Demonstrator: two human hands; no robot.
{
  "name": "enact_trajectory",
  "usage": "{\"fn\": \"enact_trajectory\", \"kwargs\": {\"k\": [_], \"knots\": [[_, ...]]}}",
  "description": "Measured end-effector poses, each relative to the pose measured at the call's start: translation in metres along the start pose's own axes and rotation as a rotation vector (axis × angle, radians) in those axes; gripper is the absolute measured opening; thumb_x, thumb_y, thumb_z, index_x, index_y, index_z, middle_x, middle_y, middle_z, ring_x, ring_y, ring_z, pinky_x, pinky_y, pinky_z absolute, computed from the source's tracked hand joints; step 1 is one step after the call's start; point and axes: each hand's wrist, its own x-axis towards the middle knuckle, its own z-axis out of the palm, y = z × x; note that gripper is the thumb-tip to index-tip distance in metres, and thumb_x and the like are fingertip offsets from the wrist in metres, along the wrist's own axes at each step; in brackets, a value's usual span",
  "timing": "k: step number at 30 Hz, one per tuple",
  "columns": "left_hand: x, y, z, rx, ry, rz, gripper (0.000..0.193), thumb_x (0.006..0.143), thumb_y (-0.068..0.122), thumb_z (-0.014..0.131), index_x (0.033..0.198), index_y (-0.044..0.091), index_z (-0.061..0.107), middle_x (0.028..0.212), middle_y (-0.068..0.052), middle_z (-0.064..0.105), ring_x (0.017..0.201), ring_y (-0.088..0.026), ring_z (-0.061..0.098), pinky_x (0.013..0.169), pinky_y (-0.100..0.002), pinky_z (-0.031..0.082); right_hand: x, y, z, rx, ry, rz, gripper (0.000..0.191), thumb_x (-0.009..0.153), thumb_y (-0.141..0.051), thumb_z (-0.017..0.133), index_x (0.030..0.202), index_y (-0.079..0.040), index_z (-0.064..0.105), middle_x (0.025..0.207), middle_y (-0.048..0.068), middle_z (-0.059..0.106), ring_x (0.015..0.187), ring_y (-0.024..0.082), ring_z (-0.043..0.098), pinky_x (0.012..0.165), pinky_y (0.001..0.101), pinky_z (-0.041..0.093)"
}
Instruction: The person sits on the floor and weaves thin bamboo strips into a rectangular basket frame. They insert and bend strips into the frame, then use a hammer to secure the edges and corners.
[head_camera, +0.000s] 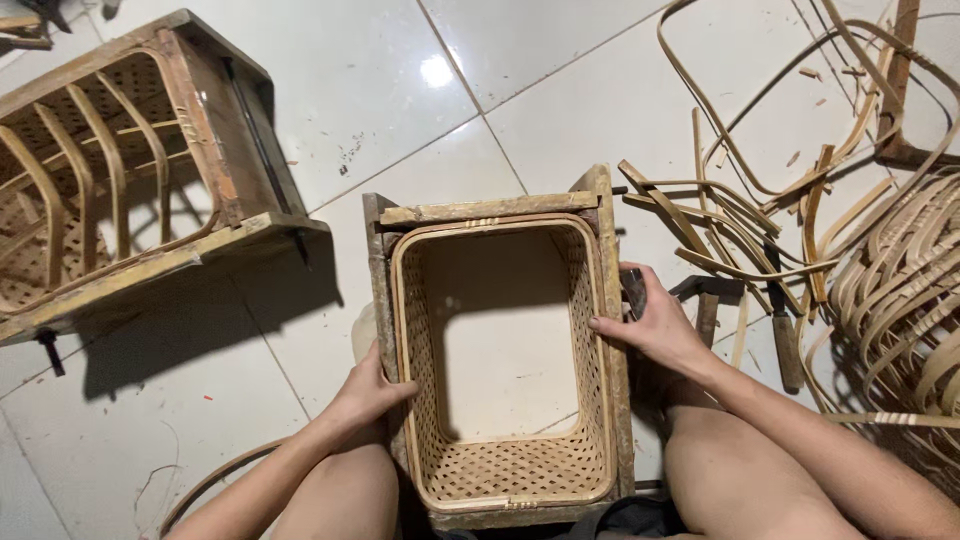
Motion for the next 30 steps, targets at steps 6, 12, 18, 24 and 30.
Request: {"fn": "enact_trajectory", "kwargs": {"k": [6,12,18,24,30], "knots": [[0.031,0.001,-0.01,0.035,-0.002,-0.058,0.099,0.075,0.02,0.08,0.154,0.0,0.023,0.133,-0.026,0.06,0.112,-0.033,0.073,0.102,-0.041,0.059,0.018,-0.023,-0.008,0.069,-0.043,0.203,0.101,0.074,-0.03,0.081,0.157,-0.011,0.026,0.107,0.025,0.074,0.078,0.028,0.066,0.089,0.0461,0.059],[0.108,0.058,-0.078,0.144,0.051,-0.025,0.109,0.071,0.032,0.087,0.154,0.001,0.025,0.135,-0.028,0.059,0.105,-0.032,0.071,0.093,-0.053,0.061,0.126,-0.031,-0.04,-0.03,0.253,-0.457,0.09,0.083,-0.028,0.09,0.149,0.002,0.037,0.12,0.022,0.062,0.072,0.017,0.061,0.071,0.0348,0.056],[0.108,0.097,-0.096,0.134,0.277,0.312,0.112,0.083,0.046,0.082,0.162,0.004,0.014,0.159,-0.027,0.032,0.14,-0.038,0.044,0.103,-0.056,0.049,0.165,-0.017,-0.077,0.153,0.191,-0.13,0.05,0.105,-0.031,0.06,0.148,-0.012,0.046,0.109,0.019,0.068,0.074,0.024,0.066,0.058,0.035,0.056],[0.023,-0.012,-0.024,-0.091,-0.09,-0.037,0.08,0.086,0.048,0.075,0.149,0.005,0.051,0.14,-0.018,0.062,0.129,-0.025,0.057,0.101,-0.039,0.049,0.029,0.084,-0.06,-0.401,0.076,-0.385,0.049,0.086,-0.021,0.071,0.135,-0.021,0.065,0.111,0.012,0.071,0.1,0.03,0.069,0.086,0.0461,0.057],[0.018,-0.044,-0.01,-0.205,-0.057,-0.095,0.058,0.085,0.04,0.075,0.132,0.007,0.069,0.106,-0.01,0.073,0.086,-0.016,0.065,0.074,-0.038,0.056,-0.035,0.146,-0.01,-0.553,0.143,-0.373,0.049,0.083,-0.023,0.078,0.131,-0.024,0.067,0.106,0.012,0.07,0.098,0.035,0.066,0.082,0.0459,0.054]]}}
